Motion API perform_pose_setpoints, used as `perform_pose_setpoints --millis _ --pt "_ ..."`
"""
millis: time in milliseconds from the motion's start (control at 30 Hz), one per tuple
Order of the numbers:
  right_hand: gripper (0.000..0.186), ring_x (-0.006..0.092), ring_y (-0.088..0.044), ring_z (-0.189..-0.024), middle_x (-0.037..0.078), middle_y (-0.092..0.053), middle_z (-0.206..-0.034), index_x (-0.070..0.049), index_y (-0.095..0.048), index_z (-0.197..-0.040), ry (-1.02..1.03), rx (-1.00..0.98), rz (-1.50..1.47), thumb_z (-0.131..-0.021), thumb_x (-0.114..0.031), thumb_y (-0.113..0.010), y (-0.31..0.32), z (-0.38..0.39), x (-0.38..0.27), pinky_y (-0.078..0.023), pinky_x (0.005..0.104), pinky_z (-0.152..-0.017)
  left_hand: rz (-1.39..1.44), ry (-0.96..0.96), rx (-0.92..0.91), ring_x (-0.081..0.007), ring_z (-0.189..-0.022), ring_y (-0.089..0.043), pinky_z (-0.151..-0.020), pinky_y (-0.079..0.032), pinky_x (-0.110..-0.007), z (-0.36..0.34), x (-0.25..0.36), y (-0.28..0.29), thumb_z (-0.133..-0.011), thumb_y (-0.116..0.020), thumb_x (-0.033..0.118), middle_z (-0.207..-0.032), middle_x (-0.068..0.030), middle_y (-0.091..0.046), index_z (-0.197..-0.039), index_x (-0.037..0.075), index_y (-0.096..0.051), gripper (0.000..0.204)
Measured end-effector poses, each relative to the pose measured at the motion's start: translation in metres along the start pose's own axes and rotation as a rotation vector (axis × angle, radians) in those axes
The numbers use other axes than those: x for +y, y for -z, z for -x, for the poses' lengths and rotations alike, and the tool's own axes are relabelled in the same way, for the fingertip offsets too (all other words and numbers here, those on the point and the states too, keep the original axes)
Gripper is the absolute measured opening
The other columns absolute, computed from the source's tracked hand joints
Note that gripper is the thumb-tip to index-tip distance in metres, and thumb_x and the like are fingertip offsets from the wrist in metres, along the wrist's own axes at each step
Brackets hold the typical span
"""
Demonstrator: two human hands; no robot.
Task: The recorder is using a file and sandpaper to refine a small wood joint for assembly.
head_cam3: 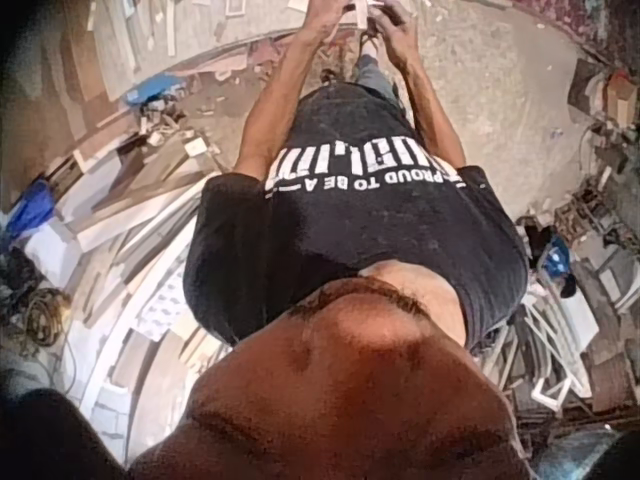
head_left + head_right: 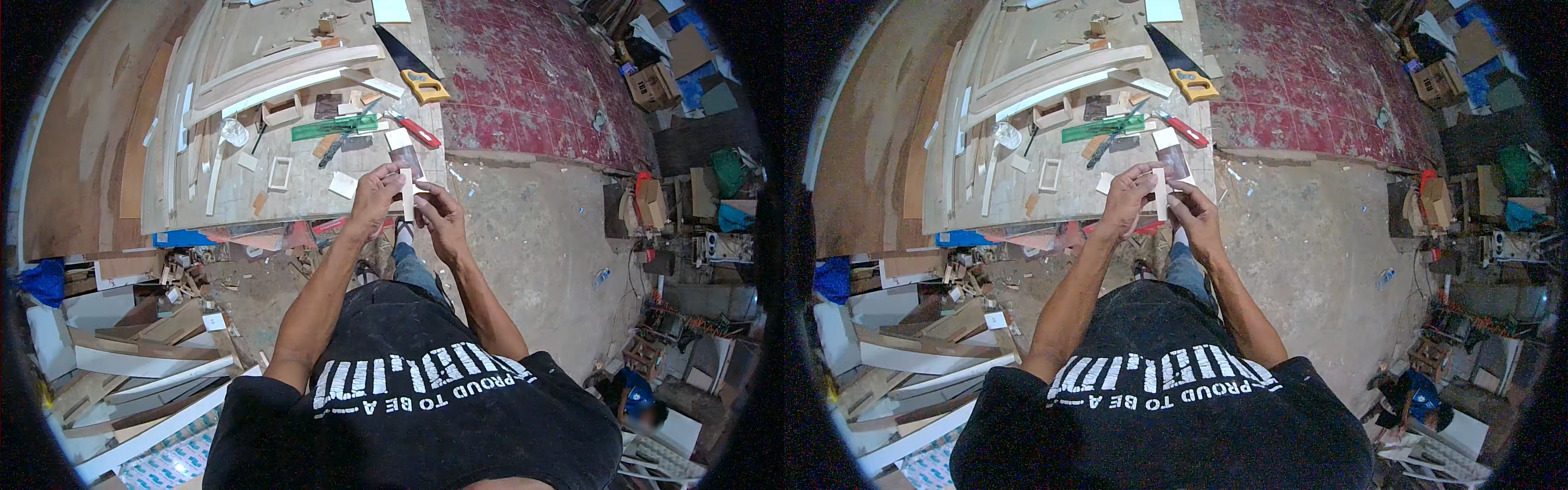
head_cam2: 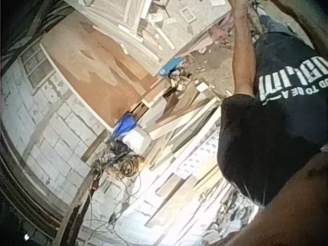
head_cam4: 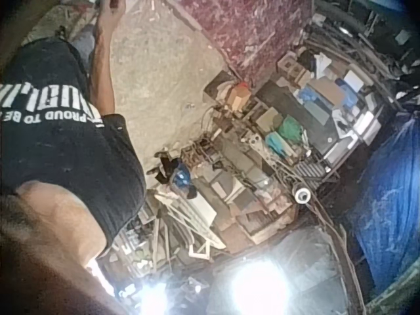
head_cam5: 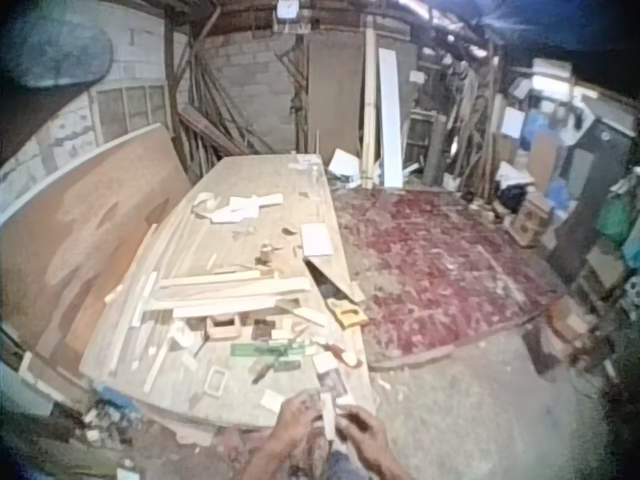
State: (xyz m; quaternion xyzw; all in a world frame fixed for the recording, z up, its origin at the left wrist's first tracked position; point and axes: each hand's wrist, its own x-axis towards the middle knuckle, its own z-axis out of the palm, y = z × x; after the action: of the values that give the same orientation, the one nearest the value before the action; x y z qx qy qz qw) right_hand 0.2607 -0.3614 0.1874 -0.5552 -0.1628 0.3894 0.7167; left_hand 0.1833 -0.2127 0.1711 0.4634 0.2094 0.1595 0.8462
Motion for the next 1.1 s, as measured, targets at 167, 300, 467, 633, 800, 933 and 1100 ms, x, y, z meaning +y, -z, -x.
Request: perform_pose_setpoints --millis 167,300,467,633,800,933,1100 --pt "0.041 0.006 -0.055 -0.077 -0.002 -0.061 -0.088 -0.006 -0.06 -0.13 0.005 0.009 0.169 -0.09 -0.004 -0.067 0.01 -0.003 0.007 -0.045 0.0216 -0.067 0.081 0.078 0.008 -0.0159 -0.1 -0.067 -0.085 -0.056 -0.032 -0.001 -0.006 -0.006 -0.099 -0.057 0.011 -0.115 -0.0116 -0.068 -0.128 0.0 -0.058 0.032" --pt "0.044 0.0066 -0.055 -0.073 -0.001 -0.06 -0.088 -0.005 -0.058 -0.133 0.075 0.053 0.292 -0.09 -0.004 -0.065 0.031 -0.015 0.035 -0.045 0.0233 -0.064 -0.27 -0.025 0.208 -0.0198 -0.107 -0.065 -0.088 -0.053 -0.033 -0.009 -0.017 0.005 -0.097 -0.057 0.012 -0.117 -0.0109 -0.069 -0.125 0.003 -0.062 0.03" --pt "0.051 0.0117 -0.056 -0.068 0.005 -0.061 -0.085 -0.004 -0.054 -0.136 0.105 0.139 0.791 -0.086 -0.001 -0.063 0.063 -0.051 0.08 -0.048 0.0278 -0.064 -1.107 -0.327 0.251 -0.0351 -0.113 -0.06 -0.097 -0.048 -0.039 -0.04 -0.086 0.044 -0.09 -0.061 0.011 -0.124 -0.0154 -0.064 -0.116 0.003 -0.068 0.028" --pt "0.053 0.0353 -0.062 -0.073 0.019 -0.058 -0.085 -0.004 -0.057 -0.13 0.309 0.12 1.19 -0.078 0.004 -0.058 0.071 -0.094 0.119 -0.051 0.0434 -0.064 -1.449 -0.232 0.238 -0.0389 -0.13 -0.042 -0.104 -0.041 -0.046 -0.081 -0.114 0.033 -0.093 -0.059 0.019 -0.147 -0.0126 -0.044 -0.129 0.009 -0.06 0.038" --pt "0.057 0.0392 -0.062 -0.089 0.02 -0.06 -0.098 -0.003 -0.051 -0.135 0.113 0.014 1.41 -0.078 -0.001 -0.062 0.072 -0.101 0.144 -0.053 0.0483 -0.075 -1.706 -0.135 0.149 -0.0404 -0.143 -0.024 -0.109 -0.027 -0.059 -0.099 -0.134 0.059 -0.095 -0.054 0.028 -0.159 -0.0018 -0.031 -0.146 0.018 -0.045 0.052" --pt "0.051 0.0393 -0.062 -0.09 0.02 -0.059 -0.097 -0.002 -0.05 -0.134 0.119 0.011 1.4 -0.083 -0.003 -0.057 0.066 -0.103 0.15 -0.053 0.0484 -0.075 -1.717 -0.14 0.164 -0.0413 -0.145 -0.022 -0.108 -0.024 -0.061 -0.1 -0.139 0.066 -0.094 -0.055 0.029 -0.161 0.0 -0.027 -0.149 0.019 -0.04 0.057" --pt "0.053 0.0418 -0.063 -0.091 0.024 -0.061 -0.101 0.001 -0.048 -0.137 0.275 0.023 1.354 -0.084 -0.002 -0.056 0.078 -0.143 0.141 -0.052 0.0489 -0.079 -1.762 -0.183 0.123 -0.0406 -0.147 -0.017 -0.109 -0.023 -0.061 -0.104 -0.139 0.056 -0.096 -0.054 0.034 -0.162 -0.0008 -0.024 -0.152 0.02 -0.036 0.061"
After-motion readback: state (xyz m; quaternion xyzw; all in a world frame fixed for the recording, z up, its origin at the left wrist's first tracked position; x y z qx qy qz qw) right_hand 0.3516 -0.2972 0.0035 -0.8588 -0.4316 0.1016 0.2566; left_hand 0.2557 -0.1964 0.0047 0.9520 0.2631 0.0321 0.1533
